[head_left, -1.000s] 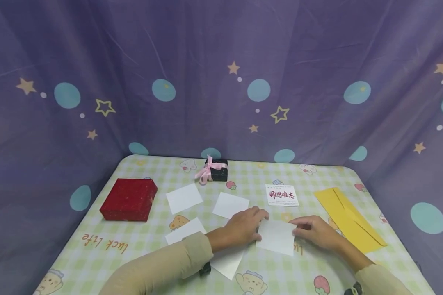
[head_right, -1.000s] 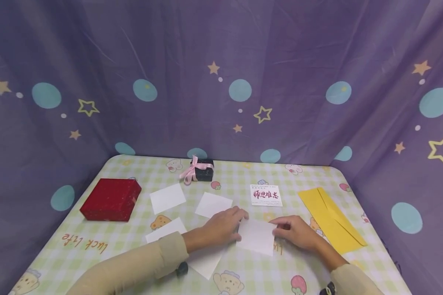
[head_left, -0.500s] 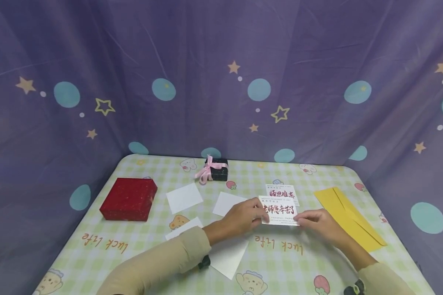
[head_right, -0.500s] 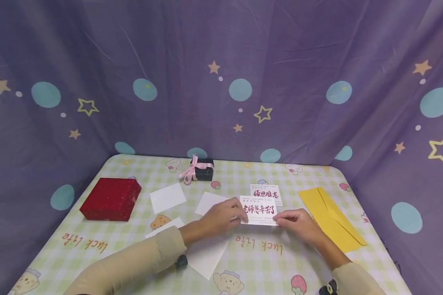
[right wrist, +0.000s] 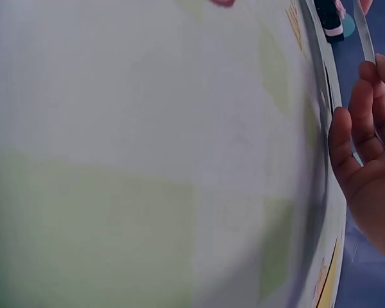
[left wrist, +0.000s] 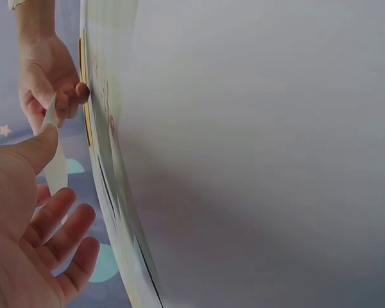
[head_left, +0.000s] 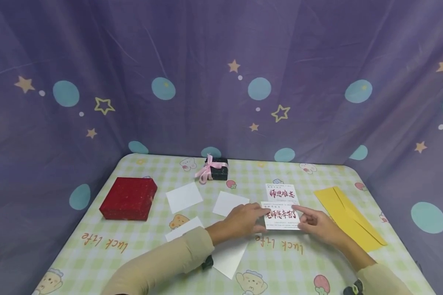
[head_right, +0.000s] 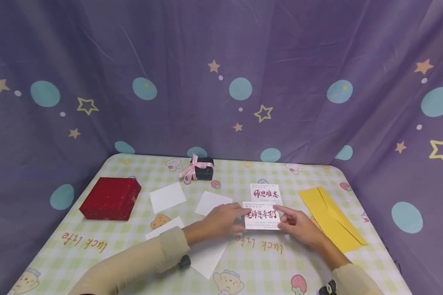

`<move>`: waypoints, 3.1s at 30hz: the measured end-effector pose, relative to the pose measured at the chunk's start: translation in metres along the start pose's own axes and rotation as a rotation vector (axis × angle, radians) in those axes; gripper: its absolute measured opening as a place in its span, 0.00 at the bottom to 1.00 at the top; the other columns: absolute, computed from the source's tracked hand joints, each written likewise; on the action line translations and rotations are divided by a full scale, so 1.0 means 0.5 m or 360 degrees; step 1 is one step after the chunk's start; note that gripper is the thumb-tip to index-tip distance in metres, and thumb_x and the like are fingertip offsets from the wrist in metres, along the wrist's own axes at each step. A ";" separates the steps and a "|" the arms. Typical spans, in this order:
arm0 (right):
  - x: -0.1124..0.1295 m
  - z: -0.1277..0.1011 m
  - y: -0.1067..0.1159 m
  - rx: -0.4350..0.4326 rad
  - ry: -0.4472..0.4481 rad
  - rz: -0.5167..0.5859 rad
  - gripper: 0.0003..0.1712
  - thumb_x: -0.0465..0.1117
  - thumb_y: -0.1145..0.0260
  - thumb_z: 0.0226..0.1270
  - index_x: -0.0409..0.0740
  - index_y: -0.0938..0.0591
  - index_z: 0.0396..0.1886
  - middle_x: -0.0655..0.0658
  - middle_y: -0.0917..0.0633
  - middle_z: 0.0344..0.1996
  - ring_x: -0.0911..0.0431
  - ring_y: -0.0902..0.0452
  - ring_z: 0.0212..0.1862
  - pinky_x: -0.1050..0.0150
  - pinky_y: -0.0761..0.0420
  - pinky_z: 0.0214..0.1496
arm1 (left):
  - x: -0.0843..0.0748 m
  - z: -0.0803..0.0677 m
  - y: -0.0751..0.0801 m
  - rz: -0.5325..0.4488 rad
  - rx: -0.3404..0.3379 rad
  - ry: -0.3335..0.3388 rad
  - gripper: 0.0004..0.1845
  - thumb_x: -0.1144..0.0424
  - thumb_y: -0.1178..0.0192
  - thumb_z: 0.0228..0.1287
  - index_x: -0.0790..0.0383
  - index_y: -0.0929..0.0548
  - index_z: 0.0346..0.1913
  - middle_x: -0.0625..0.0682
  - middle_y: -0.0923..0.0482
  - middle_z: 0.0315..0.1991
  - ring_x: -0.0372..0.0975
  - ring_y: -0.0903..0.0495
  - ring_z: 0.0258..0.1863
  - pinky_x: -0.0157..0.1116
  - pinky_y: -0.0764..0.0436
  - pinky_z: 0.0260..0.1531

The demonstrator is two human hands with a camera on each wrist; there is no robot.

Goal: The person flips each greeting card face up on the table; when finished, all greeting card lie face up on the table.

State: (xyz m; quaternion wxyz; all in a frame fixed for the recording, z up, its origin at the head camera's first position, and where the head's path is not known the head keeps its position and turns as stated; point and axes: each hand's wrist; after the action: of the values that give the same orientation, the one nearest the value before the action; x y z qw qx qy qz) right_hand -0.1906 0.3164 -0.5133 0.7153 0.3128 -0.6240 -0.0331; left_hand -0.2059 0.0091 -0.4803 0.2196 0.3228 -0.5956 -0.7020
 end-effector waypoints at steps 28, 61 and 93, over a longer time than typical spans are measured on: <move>-0.025 -0.038 0.042 0.0082 -0.0072 -0.0227 0.26 0.39 0.33 0.72 0.34 0.23 0.67 0.51 0.18 0.29 0.70 0.34 0.23 0.69 0.30 0.22 | -0.051 0.048 -0.039 0.0152 0.0209 -0.0004 0.32 0.35 0.40 0.67 0.40 0.25 0.71 0.43 0.18 0.58 0.35 0.20 0.50 0.31 0.23 0.44; -0.007 -0.017 0.049 0.0204 -0.0181 -0.0340 0.25 0.38 0.33 0.70 0.38 0.20 0.65 0.54 0.24 0.22 0.69 0.38 0.18 0.70 0.32 0.21 | -0.049 0.056 -0.042 0.0208 0.0269 -0.0033 0.28 0.35 0.42 0.69 0.39 0.22 0.68 0.43 0.24 0.50 0.33 0.30 0.41 0.30 0.28 0.41; 0.094 0.264 -0.150 0.0183 0.0023 -0.0591 0.25 0.44 0.30 0.68 0.49 0.17 0.64 0.56 0.16 0.27 0.62 0.26 0.26 0.68 0.25 0.32 | 0.273 -0.051 0.065 -0.0160 0.0417 0.0342 0.48 0.50 0.22 0.53 0.56 0.32 0.76 0.61 0.30 0.64 0.51 0.29 0.64 0.47 0.27 0.65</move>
State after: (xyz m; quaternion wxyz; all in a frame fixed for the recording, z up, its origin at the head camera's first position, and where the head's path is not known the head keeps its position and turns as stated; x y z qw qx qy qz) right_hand -0.2753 0.1820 -0.5057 0.6823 0.4633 -0.5512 -0.1265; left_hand -0.2850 -0.1093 -0.4765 0.2027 0.4511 -0.6382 -0.5900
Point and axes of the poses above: each hand's wrist, its own z-axis towards the middle knuckle, its own y-axis out of the back of the hand, x = y × z
